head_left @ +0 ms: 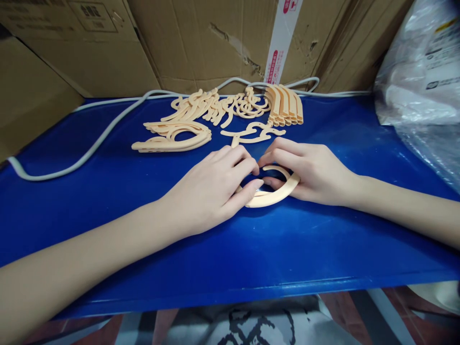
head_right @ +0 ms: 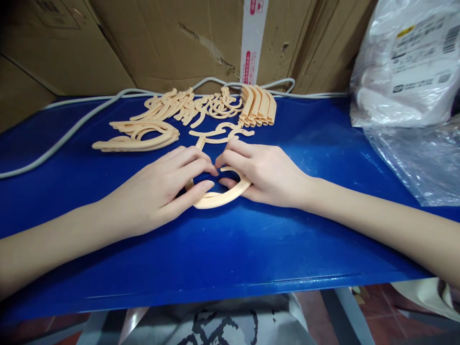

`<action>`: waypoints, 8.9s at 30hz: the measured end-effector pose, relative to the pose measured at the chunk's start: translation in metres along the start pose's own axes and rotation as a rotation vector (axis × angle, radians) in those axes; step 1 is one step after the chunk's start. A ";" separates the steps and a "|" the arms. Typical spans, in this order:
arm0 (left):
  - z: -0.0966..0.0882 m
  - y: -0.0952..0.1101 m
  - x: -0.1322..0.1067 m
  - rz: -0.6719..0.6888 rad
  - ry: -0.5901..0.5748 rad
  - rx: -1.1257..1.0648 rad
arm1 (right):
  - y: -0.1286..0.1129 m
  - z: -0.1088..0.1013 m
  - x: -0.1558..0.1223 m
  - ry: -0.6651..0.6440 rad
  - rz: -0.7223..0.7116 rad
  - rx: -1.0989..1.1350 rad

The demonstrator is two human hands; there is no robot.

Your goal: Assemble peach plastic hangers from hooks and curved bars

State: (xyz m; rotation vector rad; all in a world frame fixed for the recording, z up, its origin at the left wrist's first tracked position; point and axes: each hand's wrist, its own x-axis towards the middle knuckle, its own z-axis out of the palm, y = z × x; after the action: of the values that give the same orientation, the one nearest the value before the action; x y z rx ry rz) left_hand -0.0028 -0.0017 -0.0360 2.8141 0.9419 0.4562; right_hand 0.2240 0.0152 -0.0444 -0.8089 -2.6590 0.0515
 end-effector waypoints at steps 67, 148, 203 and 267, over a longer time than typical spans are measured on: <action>-0.001 0.001 -0.003 0.092 -0.020 0.146 | -0.003 0.000 0.004 -0.081 -0.012 -0.027; -0.002 0.000 -0.004 0.097 -0.041 0.207 | -0.006 0.003 0.002 0.160 0.057 -0.131; -0.001 0.001 -0.001 0.115 -0.030 0.200 | 0.000 -0.001 0.000 0.095 0.080 0.074; -0.001 0.001 -0.002 0.215 0.025 0.267 | 0.003 0.001 0.001 0.019 0.038 -0.001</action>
State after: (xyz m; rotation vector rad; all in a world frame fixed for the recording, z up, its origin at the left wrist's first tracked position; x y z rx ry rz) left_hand -0.0040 -0.0031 -0.0350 3.1770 0.7580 0.4185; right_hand 0.2247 0.0182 -0.0456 -0.8556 -2.6269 0.0518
